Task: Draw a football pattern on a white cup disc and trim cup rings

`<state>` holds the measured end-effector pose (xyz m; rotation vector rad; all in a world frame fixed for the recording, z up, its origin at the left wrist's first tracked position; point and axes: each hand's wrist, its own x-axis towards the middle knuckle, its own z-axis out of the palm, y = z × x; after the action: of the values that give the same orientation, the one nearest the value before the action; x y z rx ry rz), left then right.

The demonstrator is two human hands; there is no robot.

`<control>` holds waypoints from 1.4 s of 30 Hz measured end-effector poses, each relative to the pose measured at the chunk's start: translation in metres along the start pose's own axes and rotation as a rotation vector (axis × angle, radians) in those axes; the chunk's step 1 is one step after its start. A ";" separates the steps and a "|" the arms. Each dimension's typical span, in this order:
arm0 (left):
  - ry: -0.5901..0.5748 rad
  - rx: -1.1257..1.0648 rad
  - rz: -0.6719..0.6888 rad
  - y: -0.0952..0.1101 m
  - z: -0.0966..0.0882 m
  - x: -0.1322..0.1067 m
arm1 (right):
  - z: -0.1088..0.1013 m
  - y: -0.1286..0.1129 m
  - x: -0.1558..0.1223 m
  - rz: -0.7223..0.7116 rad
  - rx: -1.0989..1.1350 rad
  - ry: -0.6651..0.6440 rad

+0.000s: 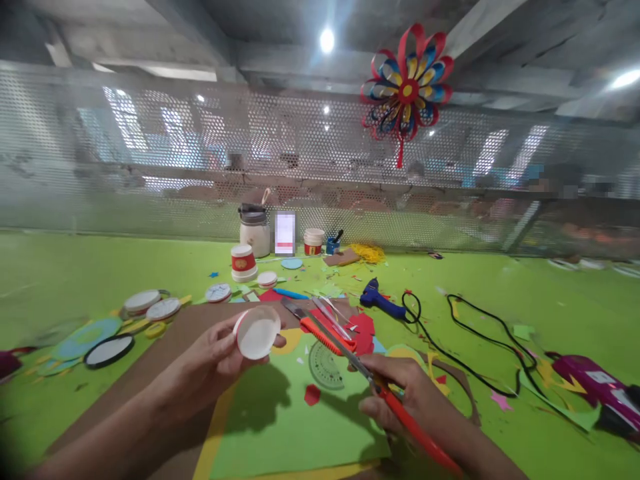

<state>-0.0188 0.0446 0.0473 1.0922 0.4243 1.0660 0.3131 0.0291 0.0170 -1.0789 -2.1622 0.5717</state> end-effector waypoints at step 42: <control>0.288 0.378 0.015 -0.020 0.015 -0.002 | 0.010 -0.021 -0.012 0.139 -0.312 -0.176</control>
<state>0.0013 0.0339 0.0358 1.2769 0.8755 1.1904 0.2999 0.0065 0.0192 -1.3992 -2.3988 0.4111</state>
